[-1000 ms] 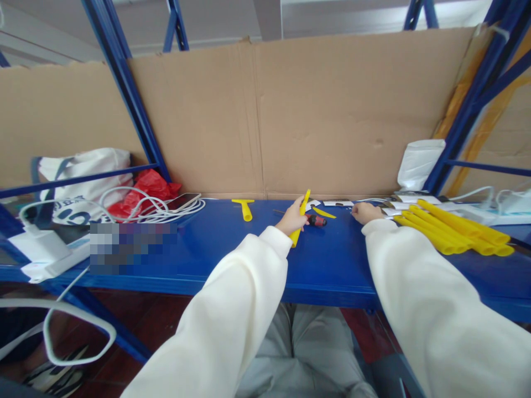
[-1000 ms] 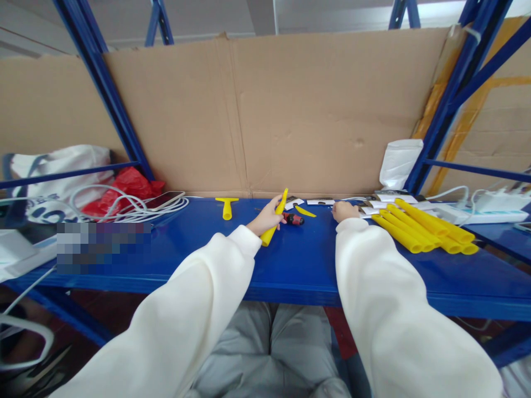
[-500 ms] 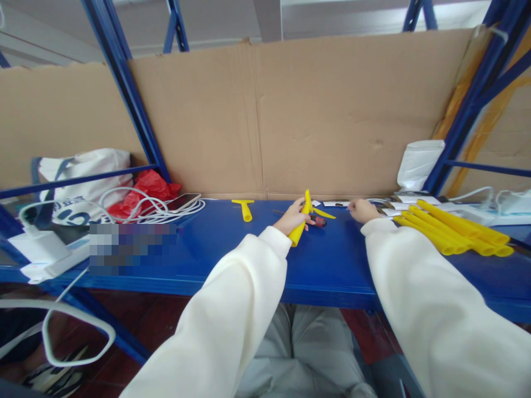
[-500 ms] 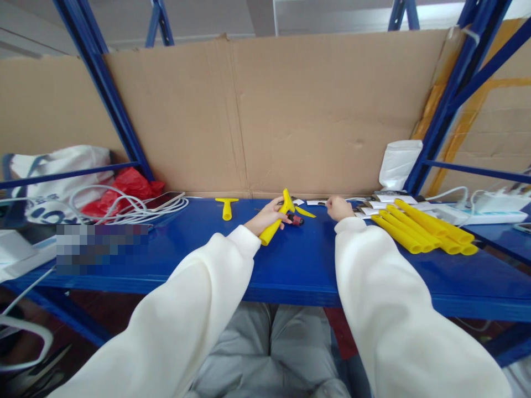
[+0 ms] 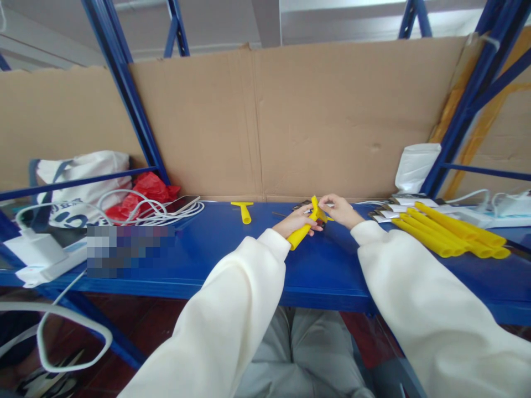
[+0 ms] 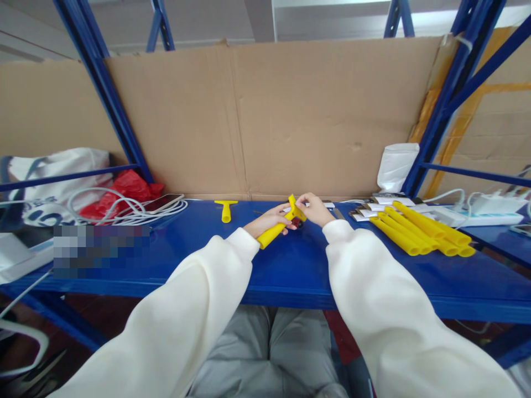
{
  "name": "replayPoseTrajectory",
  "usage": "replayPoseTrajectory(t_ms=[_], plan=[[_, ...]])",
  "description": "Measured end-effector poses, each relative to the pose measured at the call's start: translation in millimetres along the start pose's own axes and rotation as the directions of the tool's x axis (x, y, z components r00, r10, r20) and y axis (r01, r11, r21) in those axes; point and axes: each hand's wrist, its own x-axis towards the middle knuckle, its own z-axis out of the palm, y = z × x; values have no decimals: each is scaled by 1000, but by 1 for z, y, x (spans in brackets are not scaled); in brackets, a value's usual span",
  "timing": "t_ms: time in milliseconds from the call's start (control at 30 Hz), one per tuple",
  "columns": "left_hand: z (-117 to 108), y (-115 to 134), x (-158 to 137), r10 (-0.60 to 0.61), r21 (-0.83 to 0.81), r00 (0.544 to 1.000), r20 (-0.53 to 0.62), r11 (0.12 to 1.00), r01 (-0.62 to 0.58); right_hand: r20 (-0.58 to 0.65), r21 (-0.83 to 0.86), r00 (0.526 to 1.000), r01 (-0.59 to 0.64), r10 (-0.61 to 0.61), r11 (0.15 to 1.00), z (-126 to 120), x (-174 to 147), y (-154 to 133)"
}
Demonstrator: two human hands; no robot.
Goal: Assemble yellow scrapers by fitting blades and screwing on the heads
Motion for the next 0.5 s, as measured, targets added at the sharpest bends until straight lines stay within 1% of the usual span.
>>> replayPoseTrajectory(t_ms=[267,400,500], plan=[[1,0,0,-3,3,1000,10,1000,3,-16,-18,1000,-19,18,1000,1,-2,-4],[0,1,-1,4,13,999,37,1000,-4,-34,6,999,-12,12,1000,2,-2,0],[-1,3,-2,19,-1,999,47,1000,-19,-58,28,998,-35,37,999,4,-1,4]])
